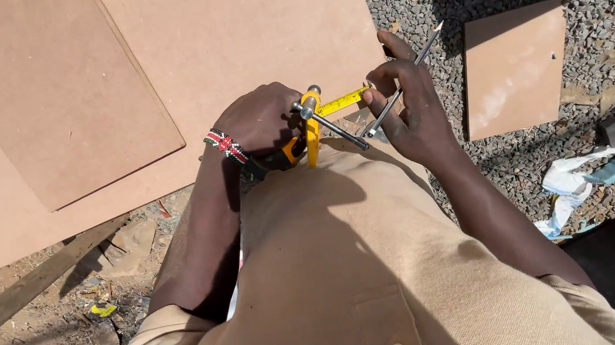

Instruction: Measuring and marking wood panels using a tape measure and pencil for furniture construction

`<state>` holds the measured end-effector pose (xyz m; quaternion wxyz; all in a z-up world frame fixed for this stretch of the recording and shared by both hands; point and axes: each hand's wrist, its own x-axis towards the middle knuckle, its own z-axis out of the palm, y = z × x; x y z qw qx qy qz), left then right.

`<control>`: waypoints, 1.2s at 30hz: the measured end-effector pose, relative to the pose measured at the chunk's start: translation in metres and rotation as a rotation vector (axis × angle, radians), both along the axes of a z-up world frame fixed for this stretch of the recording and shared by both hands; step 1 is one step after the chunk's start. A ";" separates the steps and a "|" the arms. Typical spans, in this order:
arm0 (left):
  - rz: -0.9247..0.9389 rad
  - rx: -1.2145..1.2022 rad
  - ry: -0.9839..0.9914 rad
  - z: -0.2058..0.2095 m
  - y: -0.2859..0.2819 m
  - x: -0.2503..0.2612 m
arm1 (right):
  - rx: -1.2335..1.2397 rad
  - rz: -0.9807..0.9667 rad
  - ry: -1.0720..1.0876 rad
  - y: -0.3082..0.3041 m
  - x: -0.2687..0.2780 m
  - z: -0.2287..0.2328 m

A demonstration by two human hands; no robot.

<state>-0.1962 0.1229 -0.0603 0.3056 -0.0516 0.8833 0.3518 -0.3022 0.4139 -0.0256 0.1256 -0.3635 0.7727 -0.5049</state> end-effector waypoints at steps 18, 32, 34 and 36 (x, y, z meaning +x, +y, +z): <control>0.035 0.047 -0.085 0.002 -0.004 -0.004 | -0.105 -0.097 -0.046 -0.009 -0.002 0.000; 0.093 0.113 -0.143 0.020 -0.006 -0.017 | -0.278 -0.215 -0.124 -0.017 -0.009 -0.073; 0.108 0.132 -0.155 0.026 -0.006 -0.019 | -0.273 -0.215 -0.078 -0.021 -0.010 -0.070; 0.113 0.166 -0.139 0.030 -0.005 -0.017 | -0.292 -0.200 -0.032 -0.023 -0.012 -0.072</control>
